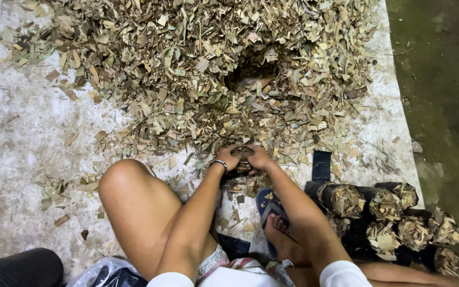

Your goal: The person sits on a tarp and repeatedly scoops dried leaves from a large pile, compresses them into bundles, and places them into black plastic bags. The person continues this process, filling multiple bags with the compressed leaf material.

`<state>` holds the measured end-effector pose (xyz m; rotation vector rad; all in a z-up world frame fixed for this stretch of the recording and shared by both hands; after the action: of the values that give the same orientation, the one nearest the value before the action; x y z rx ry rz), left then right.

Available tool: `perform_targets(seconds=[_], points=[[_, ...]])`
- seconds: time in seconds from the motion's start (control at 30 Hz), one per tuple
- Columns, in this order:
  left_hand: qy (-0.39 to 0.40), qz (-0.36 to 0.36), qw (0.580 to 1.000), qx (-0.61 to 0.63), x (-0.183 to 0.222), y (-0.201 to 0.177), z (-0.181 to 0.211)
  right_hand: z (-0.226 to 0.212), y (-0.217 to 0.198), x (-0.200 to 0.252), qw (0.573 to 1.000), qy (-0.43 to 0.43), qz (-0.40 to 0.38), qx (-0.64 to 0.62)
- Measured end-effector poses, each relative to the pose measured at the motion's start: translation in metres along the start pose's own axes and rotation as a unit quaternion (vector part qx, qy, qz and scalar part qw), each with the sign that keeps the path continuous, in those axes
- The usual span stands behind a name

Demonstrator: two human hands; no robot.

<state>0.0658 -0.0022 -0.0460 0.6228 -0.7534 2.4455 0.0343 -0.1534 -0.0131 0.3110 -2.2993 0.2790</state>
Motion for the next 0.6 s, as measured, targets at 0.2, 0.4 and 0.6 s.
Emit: perform_targets(seconds=[0.2,0.4,0.6], points=[[0.021,-0.08,0.996,0.042,-0.019,-0.001,-0.017,-0.05,-0.019,0.051,0.988,-0.045,0.016,0.144],[0.06,0.03,0.998,0.006,-0.007,-0.029,-0.002,-0.082,0.011,0.09,0.85,-0.321,0.145,0.391],[0.074,0.025,0.997,0.016,0.016,-0.042,0.023,-0.079,0.042,0.112,0.742,-0.385,0.186,0.516]])
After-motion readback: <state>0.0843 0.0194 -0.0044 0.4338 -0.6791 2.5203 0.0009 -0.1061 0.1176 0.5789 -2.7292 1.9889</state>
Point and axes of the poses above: each hand's wrist, its own x-axis away from the middle knuckle, its own y-axis out of the palm, z = x × y, the point moved 7 cm from there along -x, towards the middle knuckle, and after that the axes turned 6 degrees about -z, right-handed, at the moved point
